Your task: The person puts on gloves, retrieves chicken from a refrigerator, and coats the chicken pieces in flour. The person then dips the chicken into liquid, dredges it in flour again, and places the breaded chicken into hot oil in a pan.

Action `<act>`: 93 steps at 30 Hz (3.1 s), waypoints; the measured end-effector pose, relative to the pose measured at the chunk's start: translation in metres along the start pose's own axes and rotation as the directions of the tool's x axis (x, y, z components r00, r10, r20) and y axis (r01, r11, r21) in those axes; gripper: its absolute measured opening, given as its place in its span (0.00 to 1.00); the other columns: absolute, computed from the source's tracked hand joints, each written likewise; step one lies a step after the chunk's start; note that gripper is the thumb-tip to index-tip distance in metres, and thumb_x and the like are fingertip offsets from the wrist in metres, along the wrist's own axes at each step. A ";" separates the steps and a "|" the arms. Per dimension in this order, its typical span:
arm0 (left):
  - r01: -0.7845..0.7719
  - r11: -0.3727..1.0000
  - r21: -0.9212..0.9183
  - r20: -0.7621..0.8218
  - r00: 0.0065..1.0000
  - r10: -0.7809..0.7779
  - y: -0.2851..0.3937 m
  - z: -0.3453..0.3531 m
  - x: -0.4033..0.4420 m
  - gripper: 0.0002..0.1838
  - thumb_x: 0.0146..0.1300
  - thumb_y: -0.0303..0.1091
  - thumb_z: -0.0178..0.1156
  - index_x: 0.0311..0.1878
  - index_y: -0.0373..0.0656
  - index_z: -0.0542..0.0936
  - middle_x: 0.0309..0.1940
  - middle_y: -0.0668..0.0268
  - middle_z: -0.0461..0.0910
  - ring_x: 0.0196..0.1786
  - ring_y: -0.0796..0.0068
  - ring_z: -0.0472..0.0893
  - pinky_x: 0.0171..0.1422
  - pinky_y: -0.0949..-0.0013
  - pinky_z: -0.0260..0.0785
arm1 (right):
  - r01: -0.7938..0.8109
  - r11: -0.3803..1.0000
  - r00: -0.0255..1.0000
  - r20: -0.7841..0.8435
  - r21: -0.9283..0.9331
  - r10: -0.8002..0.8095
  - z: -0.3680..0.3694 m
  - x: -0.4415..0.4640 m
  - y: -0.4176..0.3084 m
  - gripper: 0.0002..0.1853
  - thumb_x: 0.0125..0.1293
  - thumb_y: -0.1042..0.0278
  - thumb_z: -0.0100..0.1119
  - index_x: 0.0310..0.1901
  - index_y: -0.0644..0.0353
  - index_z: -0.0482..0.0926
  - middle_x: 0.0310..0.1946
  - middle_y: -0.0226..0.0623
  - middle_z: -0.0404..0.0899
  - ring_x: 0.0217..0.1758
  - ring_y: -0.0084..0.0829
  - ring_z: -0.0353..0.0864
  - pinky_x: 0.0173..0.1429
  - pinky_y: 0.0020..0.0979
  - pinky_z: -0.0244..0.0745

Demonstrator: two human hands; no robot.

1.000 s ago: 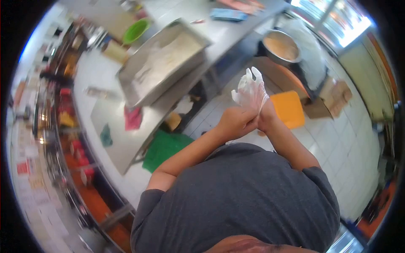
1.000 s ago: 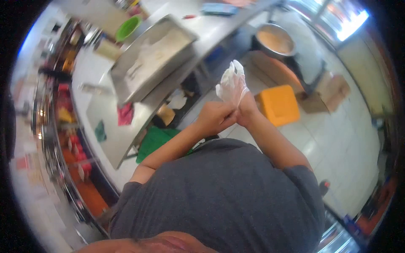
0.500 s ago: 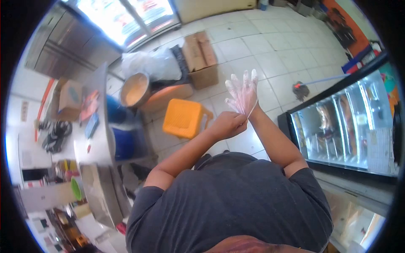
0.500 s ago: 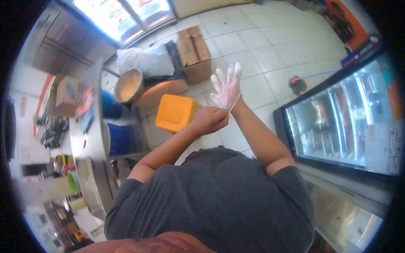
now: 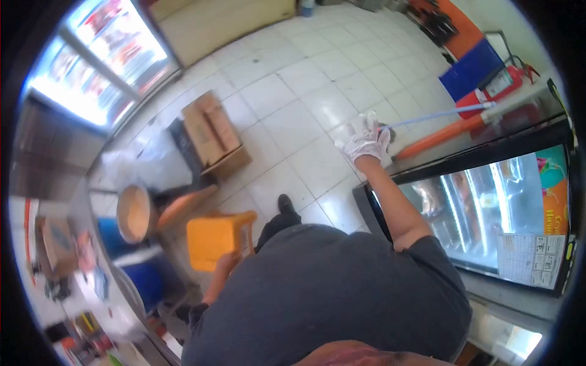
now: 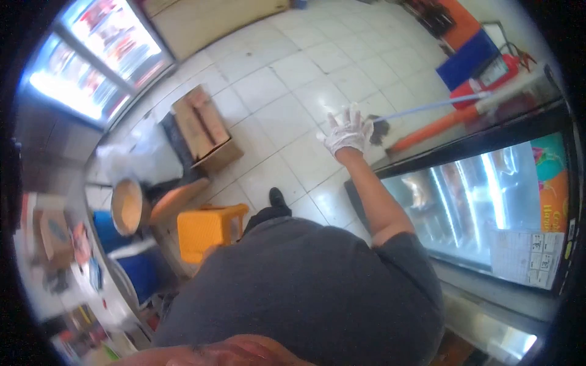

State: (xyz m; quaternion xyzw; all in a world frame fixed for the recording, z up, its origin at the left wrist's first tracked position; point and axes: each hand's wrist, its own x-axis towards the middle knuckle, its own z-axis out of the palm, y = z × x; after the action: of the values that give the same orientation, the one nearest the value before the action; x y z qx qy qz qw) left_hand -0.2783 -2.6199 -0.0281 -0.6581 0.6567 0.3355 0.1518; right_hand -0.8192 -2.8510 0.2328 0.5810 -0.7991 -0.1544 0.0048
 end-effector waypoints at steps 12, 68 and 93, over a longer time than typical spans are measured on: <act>-0.313 0.949 0.038 -0.074 0.946 0.315 0.096 -0.222 0.338 0.24 0.76 0.52 0.52 0.60 0.43 0.81 0.45 0.48 0.86 0.51 0.46 0.84 0.57 0.51 0.75 | -0.267 0.962 0.959 0.114 0.050 0.260 -0.090 0.203 0.089 0.39 0.71 0.29 0.46 0.81 0.29 0.56 0.85 0.31 0.42 0.87 0.52 0.34 0.78 0.72 0.49; 0.129 0.761 -0.636 -0.728 0.225 -0.647 0.019 -1.221 0.882 0.19 0.58 0.40 0.63 0.52 0.46 0.74 0.50 0.55 0.76 0.51 0.49 0.83 0.50 0.48 0.78 | 0.449 -0.119 -0.559 0.175 0.886 -0.811 -0.432 1.051 -1.079 0.29 0.74 0.60 0.56 0.72 0.61 0.67 0.70 0.45 0.71 0.74 0.39 0.71 0.73 0.37 0.69; -0.157 0.540 -0.827 -0.562 0.279 -0.779 -0.366 -1.227 0.879 0.25 0.55 0.52 0.70 0.48 0.44 0.78 0.40 0.56 0.83 0.45 0.52 0.84 0.47 0.52 0.74 | -0.303 0.551 -0.421 0.409 0.778 -0.810 -0.464 0.885 -1.458 0.19 0.79 0.57 0.52 0.62 0.60 0.70 0.53 0.41 0.81 0.54 0.33 0.83 0.64 0.36 0.77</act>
State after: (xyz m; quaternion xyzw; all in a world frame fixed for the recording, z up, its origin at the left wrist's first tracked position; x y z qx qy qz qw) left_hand 0.2959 -4.0430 0.2142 -0.8476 0.2386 0.1046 -0.4623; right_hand 0.3320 -4.1897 0.1548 0.3660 -0.1994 -0.2343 -0.8783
